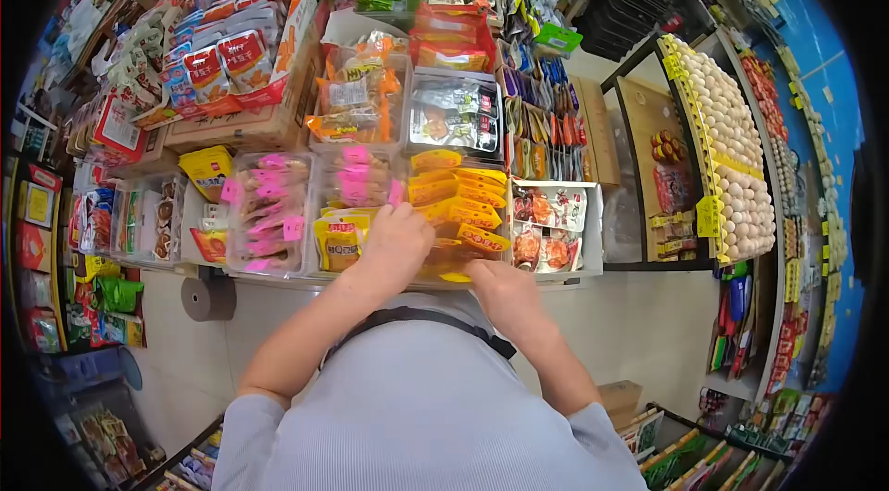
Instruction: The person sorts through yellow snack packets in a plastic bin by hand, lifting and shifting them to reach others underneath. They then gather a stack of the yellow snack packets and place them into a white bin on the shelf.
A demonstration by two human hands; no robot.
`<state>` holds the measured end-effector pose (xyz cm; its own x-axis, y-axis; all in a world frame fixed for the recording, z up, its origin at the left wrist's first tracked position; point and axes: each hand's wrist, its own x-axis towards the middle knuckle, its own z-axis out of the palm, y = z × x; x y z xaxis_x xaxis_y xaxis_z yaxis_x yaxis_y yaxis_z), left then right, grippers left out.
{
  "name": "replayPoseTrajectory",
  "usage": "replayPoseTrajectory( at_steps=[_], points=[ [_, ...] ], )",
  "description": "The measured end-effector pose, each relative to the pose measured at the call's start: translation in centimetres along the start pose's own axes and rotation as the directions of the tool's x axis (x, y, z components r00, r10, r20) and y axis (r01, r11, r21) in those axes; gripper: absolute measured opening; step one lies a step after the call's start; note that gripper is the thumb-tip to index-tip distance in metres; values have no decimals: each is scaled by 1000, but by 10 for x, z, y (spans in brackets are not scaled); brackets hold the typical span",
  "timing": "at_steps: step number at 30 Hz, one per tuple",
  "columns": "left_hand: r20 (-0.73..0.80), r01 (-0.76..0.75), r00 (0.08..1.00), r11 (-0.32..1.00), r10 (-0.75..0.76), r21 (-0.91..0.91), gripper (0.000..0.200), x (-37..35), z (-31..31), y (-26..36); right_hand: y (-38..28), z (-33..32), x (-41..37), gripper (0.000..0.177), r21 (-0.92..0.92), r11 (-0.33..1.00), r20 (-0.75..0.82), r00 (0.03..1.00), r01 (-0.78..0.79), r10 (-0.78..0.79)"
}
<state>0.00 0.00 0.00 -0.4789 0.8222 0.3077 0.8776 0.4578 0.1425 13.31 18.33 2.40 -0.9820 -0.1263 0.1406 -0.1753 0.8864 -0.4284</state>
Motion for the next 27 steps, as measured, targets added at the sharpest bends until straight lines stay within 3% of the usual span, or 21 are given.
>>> replayPoseTrajectory(
  at_steps=[2, 5, 11, 17, 20, 23, 27],
  points=[
    [7, -3, 1000, 1000, 3, -16, 12, 0, 1, -1, -3, 7, 6, 11, 69, 995, -88, 994, 71, -65],
    [44, -6, 999, 993, 11, -115, 10, 2, -7, -3, 1, 26, 11, 6, 2, 1000, 79, 996, 28, -29],
    [121, 40, 993, 976, -14, -216, 19, -9, -10, -1, -6, 57, 9, 4, 83, 994, -12, 998, -67, 68],
    [89, 77, 994, 974, -59, -211, 27, -19, -30, 15, -6, 67, 13, 4, 126, 988, -87, 991, -93, 104],
    [150, 39, 989, 991, -20, -129, 16, -19, -20, 16, -8, 57, 6, 8, 124, 985, -18, 992, -118, 121],
    [106, 4, 994, 998, 2, -62, 10, -21, -11, 20, -12, 18, 0, 17, 185, 979, -279, 960, 89, -35],
    [100, -13, 995, 997, 21, -77, 8, -24, -14, 23, 15, -19, -7, 25, 65, 996, -328, 941, -66, 84]
  ],
)
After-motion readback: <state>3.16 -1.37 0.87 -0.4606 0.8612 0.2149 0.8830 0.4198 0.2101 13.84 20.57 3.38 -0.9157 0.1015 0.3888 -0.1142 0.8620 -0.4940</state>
